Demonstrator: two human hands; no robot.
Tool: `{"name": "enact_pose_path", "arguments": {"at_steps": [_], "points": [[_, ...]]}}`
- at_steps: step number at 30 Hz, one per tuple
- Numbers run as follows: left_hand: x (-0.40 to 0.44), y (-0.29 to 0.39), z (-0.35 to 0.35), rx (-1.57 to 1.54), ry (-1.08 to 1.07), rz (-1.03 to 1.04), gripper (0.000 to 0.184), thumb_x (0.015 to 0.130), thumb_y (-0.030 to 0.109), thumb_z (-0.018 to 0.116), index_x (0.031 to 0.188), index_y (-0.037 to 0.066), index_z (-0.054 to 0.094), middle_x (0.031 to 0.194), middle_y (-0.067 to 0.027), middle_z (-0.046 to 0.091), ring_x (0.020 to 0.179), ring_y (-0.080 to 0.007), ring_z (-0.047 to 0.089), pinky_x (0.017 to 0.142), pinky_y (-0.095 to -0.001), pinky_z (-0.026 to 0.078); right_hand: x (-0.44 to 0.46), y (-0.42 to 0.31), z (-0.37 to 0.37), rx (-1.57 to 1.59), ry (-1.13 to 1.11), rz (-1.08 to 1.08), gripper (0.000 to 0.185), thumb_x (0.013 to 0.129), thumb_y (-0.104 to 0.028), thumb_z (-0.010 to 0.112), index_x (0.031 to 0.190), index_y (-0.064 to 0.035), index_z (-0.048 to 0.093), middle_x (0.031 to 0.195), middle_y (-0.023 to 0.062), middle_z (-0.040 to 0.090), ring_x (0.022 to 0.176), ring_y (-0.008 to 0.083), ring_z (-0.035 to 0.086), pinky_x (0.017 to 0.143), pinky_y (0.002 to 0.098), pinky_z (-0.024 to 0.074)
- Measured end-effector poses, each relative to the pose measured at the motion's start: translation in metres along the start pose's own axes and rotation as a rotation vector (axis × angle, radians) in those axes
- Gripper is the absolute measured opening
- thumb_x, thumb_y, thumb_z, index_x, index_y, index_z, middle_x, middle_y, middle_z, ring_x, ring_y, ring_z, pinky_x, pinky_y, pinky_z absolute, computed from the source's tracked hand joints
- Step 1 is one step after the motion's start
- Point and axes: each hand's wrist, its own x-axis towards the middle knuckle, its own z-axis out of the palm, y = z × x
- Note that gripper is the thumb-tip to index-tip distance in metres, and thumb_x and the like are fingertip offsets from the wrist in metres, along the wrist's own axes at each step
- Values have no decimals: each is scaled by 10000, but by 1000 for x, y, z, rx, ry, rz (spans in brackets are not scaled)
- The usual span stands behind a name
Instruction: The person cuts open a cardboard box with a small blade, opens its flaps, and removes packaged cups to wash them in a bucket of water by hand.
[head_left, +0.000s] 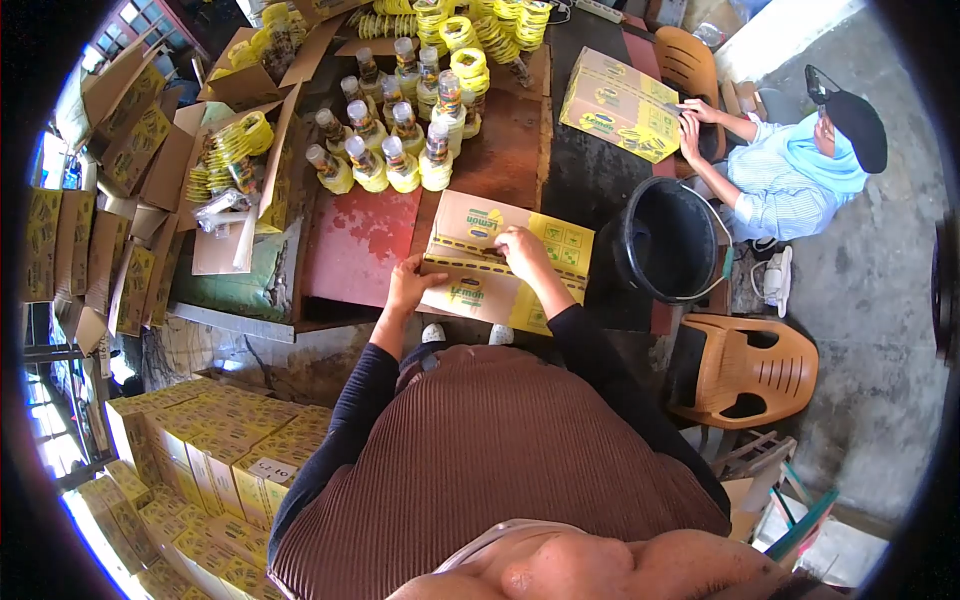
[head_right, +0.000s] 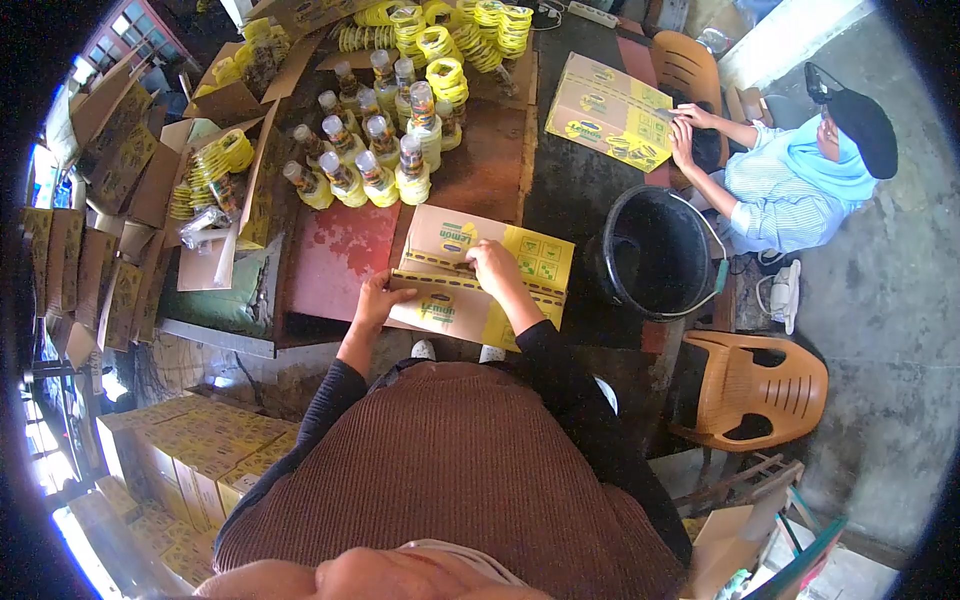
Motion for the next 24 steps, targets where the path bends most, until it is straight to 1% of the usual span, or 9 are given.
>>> {"name": "enact_pose_path", "arguments": {"at_steps": [4,8,10,11,14,16,19,22,24], "points": [[-1,-16,-5,-23,-42,48,336,692,76,779,1002,-14,685,858,-83,705,769,-118,629,727,-271,501,-6,30,4,15,-29,-11,116,792,-12,613,841,-64,704,873,139,657,828,325,632,750,414,505],[-3,-10,-13,47,-86,117,296,716,106,772,976,-6,684,834,-80,705,750,-127,627,701,-295,493,-15,34,-39,80,-36,136,113,814,-47,638,902,-55,708,863,134,672,808,281,654,742,380,503],[5,0,-14,246,-84,165,300,740,145,761,982,-11,676,826,-110,697,746,-159,637,702,-310,494,-33,50,-58,183,-12,161,97,783,-11,647,870,2,688,845,149,679,773,292,661,708,343,512],[11,4,-14,315,-81,123,315,753,206,754,959,-17,673,838,-151,689,764,-236,660,706,-341,500,-45,56,-66,163,-9,216,104,793,-25,650,888,-11,691,846,147,679,786,288,661,713,350,505],[15,37,-5,610,-36,188,385,743,280,765,983,0,655,850,-161,683,795,-298,667,700,-365,508,-79,68,-74,121,42,306,103,800,-18,652,894,-11,693,862,149,675,803,293,659,711,365,500],[30,15,0,642,-44,288,453,733,355,770,1046,52,646,969,-145,666,909,-338,641,751,-415,502,-99,73,-73,156,184,308,102,792,-3,658,889,-3,691,873,150,666,802,305,656,704,373,500],[20,48,30,1096,-99,350,501,730,440,746,1124,152,634,1191,-83,580,1184,-298,493,974,-496,366,-120,78,-71,103,286,304,111,778,-4,675,889,-3,683,852,138,648,779,293,648,680,368,497],[24,24,76,1026,-144,649,511,722,414,759,1141,151,627,1202,-76,565,1208,-320,440,1035,-557,269,-132,85,-67,103,370,308,114,775,-10,681,889,-3,676,832,126,643,763,274,644,668,354,492],[18,25,111,1107,-229,672,554,713,389,773,1174,135,600,1203,-84,544,1179,-334,454,1048,-558,260,-137,87,-67,106,394,323,117,777,-15,681,893,-5,673,834,123,643,765,272,641,668,350,490]]}}
